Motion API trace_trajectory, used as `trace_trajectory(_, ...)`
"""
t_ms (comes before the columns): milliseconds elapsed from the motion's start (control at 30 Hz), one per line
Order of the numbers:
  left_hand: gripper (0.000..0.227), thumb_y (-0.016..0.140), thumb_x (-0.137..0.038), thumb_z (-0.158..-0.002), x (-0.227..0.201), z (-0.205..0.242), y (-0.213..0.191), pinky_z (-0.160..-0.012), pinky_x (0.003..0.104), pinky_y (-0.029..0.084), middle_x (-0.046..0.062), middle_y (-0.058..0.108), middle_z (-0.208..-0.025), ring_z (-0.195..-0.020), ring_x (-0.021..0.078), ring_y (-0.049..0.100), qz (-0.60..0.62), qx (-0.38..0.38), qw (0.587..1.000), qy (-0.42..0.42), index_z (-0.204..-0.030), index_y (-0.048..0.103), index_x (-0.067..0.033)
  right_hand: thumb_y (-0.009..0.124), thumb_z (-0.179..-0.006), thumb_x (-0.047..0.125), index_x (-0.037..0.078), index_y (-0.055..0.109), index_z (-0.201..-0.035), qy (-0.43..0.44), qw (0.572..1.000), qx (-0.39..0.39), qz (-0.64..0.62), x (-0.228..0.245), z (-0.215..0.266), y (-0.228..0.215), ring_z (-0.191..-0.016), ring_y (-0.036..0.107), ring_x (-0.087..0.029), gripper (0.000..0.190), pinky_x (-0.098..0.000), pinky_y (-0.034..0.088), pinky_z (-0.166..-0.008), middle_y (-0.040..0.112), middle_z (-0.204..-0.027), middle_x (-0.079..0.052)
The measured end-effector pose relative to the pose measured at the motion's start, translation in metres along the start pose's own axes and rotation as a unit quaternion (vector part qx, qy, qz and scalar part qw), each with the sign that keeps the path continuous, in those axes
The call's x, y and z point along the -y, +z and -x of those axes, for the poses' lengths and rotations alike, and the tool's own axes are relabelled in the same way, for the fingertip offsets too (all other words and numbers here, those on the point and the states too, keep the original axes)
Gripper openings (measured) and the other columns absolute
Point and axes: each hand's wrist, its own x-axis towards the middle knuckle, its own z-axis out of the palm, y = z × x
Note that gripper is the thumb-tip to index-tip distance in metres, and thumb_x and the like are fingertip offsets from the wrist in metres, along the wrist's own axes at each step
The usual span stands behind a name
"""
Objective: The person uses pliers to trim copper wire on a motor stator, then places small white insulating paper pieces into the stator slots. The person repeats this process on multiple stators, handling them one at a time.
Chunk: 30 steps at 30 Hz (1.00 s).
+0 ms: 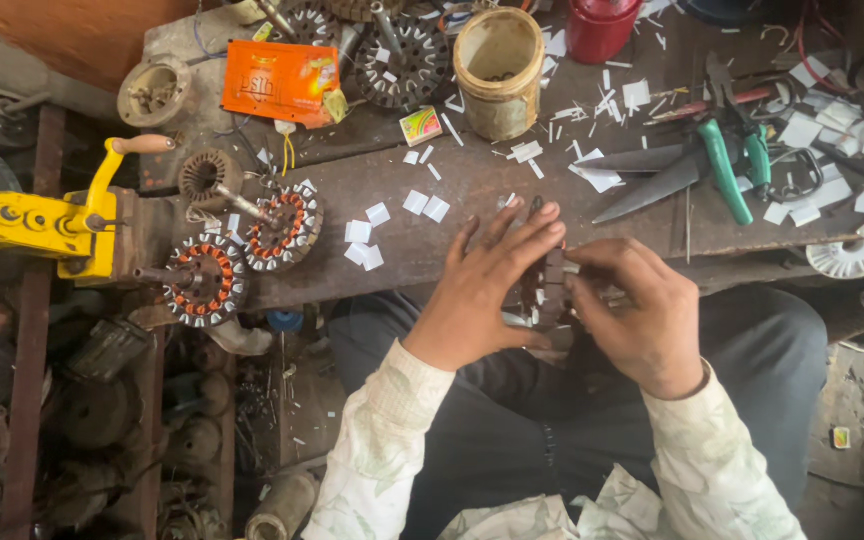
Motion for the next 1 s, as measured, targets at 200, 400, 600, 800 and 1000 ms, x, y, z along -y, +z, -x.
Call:
trace_trajectory(200,0.118,0.097,-0.036,-0.058,-0.001,0.002,0.000,-0.129,0.060,0.019,-0.003,0.034,-0.168,-0.159,0.0306,0.029,0.001,-0.003,1.000,-0.009,-0.158,0.033,-0.0239,0.073,-0.086,0.000,-0.001,0.063,-0.120,0.190,0.901,-0.029,-0.390,-0.021,0.018,0.012,-0.099,0.071,-0.013,0.035,-0.0272,0.058,-0.087,0.071,-0.110,-0.006)
trace_trajectory(400,0.118,0.096,-0.033,-0.056,-0.005,0.000,0.002,-0.128,0.060,0.019,-0.004,0.035,-0.167,-0.158,0.0294,0.030,-0.009,0.003,1.000,-0.019,-0.157,0.035,-0.0247,0.075,-0.093,-0.005,-0.008,0.069,-0.112,0.232,0.913,-0.074,-0.328,-0.032,0.027,0.020,-0.090,0.067,-0.013,0.020,-0.0244,0.054,-0.079,0.073,-0.106,-0.013)
trace_trajectory(600,0.118,0.096,-0.032,-0.056,-0.005,0.001,-0.001,-0.128,0.061,0.020,-0.003,0.033,-0.167,-0.158,0.0281,0.029,-0.004,0.001,1.000,-0.020,-0.157,0.034,-0.0241,0.076,-0.089,-0.006,-0.006,0.070,-0.107,0.149,0.949,-0.059,-0.271,-0.034,0.023,0.020,-0.096,0.069,-0.012,0.018,-0.0250,0.058,-0.082,0.073,-0.112,-0.012)
trace_trajectory(800,0.122,0.096,-0.036,-0.054,-0.007,-0.007,-0.002,-0.125,0.063,0.021,-0.003,0.031,-0.168,-0.158,0.0244,0.028,-0.019,0.034,0.999,-0.025,-0.158,0.032,-0.0241,0.076,-0.090,-0.006,-0.007,0.071,-0.111,0.139,0.957,-0.029,-0.254,-0.046,0.020,0.011,-0.099,0.070,-0.015,0.022,-0.0274,0.057,-0.088,0.074,-0.110,-0.013)
trace_trajectory(1000,0.123,0.095,-0.038,-0.052,-0.015,-0.013,-0.004,-0.123,0.065,0.021,-0.006,0.031,-0.166,-0.158,0.0239,0.025,-0.046,0.048,0.998,-0.011,-0.157,0.033,-0.0250,0.071,-0.091,-0.001,-0.005,0.069,-0.116,0.275,0.824,-0.029,-0.494,-0.065,0.020,0.007,-0.086,0.072,-0.017,0.026,-0.0286,0.059,-0.078,0.075,-0.099,-0.012)
